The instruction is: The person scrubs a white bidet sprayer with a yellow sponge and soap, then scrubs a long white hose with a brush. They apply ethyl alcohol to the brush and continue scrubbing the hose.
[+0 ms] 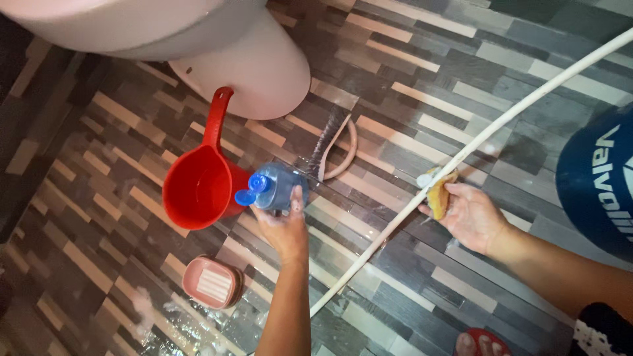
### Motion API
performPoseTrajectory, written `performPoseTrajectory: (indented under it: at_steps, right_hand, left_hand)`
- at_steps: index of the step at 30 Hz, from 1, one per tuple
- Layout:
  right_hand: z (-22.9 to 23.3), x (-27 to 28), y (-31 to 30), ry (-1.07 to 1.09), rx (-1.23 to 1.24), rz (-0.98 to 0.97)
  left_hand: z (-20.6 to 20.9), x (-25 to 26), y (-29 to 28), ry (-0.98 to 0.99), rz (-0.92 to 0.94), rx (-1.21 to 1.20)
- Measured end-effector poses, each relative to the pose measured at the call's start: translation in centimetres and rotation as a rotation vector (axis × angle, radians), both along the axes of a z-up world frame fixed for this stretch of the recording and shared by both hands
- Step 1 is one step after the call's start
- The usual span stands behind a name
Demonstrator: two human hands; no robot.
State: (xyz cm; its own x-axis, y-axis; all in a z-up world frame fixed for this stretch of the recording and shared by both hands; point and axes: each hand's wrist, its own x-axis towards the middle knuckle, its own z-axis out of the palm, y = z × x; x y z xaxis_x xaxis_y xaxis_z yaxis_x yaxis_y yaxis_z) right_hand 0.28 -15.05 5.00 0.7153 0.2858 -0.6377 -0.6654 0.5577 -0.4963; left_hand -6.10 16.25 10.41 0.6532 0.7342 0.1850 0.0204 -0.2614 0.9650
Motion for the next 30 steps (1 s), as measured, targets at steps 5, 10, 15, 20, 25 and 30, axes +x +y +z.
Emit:
performPoseTrajectory:
  at_steps: [5,10,15,20,25,30]
  right_hand:
    - [0.3,0.0,-0.2,-0.014,-0.005,0.008]
    - [-0.4,-0.1,-0.6,0.004,-0.006,-0.002]
    - [-1.1,-0.8,-1.7,-0.021,0.012,0.015]
    - [-1.9,-1.0,-3.1,-0.016,-0.144,-0.069]
    - [-1.3,-0.9,-3.6,-0.228,-0.382,-0.181]
    - [1.2,-0.5,-3.9,-1.321,-1.123,0.084]
  left_hand:
    - [-0.2,0.1,0.3,0.048,-0.006,0.057]
    - [-1.8,-1.4,0.3,0.056,0.007,0.089]
    - [-5.1,-5.9,-5.2,0.419,-0.003,-0.109]
    - [-5.8,-1.7,-12.2,0.281,-0.574,-0.11]
    - [-8.4,6.2,-15.3,0.378,-0.924,-0.359]
    - [-11.5,7.5,-15.5,0.452,-1.083,-0.561]
